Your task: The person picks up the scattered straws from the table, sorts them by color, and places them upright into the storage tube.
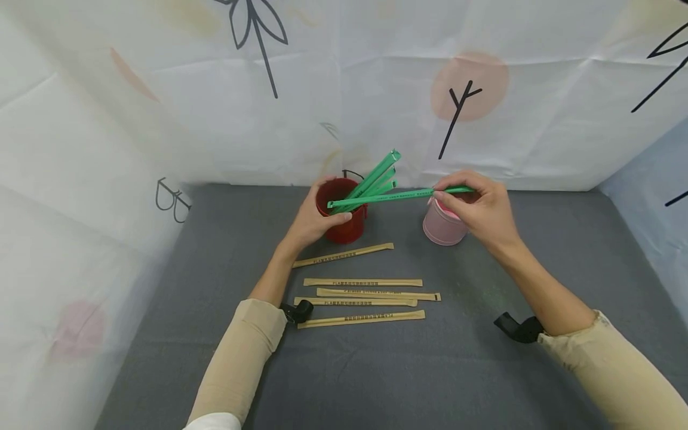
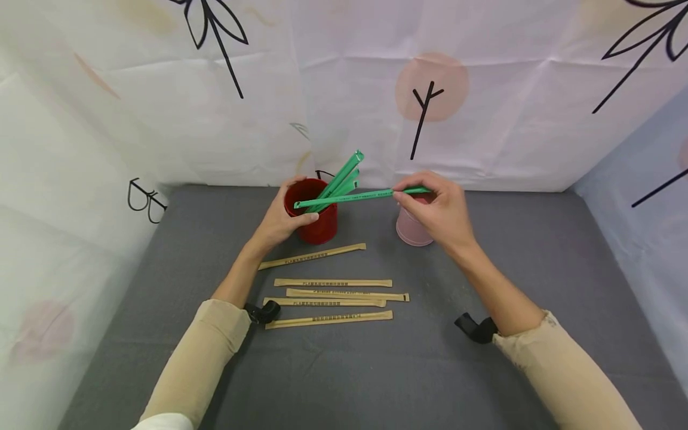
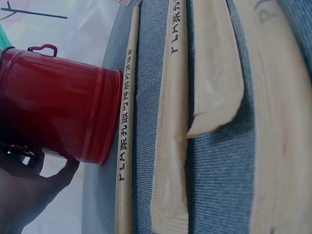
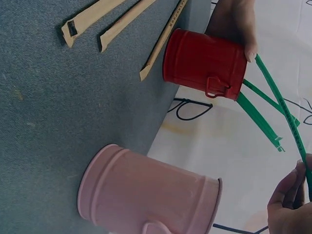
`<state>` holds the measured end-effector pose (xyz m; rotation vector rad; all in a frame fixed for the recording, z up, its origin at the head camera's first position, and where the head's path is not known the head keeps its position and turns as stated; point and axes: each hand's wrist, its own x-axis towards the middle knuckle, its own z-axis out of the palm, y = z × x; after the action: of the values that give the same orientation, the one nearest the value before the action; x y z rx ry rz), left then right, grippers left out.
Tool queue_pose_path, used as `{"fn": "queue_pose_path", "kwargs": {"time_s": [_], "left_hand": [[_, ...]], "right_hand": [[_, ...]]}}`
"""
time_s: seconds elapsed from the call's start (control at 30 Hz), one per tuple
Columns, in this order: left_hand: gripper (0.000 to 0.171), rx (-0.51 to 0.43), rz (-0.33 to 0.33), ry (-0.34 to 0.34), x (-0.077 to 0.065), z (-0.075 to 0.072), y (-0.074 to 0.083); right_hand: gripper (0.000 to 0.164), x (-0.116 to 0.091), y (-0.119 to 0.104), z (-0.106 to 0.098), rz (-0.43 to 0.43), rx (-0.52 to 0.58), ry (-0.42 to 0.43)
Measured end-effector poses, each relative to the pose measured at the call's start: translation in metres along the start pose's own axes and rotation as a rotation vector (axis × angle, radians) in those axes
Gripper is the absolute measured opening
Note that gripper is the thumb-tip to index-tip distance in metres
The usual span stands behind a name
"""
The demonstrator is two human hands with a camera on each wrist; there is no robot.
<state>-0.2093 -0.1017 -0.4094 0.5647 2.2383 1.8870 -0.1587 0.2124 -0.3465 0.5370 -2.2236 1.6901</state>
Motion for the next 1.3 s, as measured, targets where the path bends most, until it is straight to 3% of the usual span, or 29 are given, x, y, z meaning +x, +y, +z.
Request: {"fn": "queue_pose_path", "kwargs": {"time_s": [0.37, 0.7, 1.3], "left_hand": [[0.082, 0.013, -0.012, 0.009, 0.000, 0.000, 0.002], [0.083, -0.006, -0.008, -0.002, 0.001, 0.003, 0.004], [0.083, -0.019, 0.032, -0.016, 0.003, 0.002, -0.003]], "right_hand": [[0.029, 0.009, 0.000, 0.011, 0.095, 0.000, -0.057], [0.021, 0.018, 0.007, 0.035, 0.130, 0.124, -0.083], [0.022, 0.041, 0.027, 0.071, 0.226, 0.056, -0.042]]}}
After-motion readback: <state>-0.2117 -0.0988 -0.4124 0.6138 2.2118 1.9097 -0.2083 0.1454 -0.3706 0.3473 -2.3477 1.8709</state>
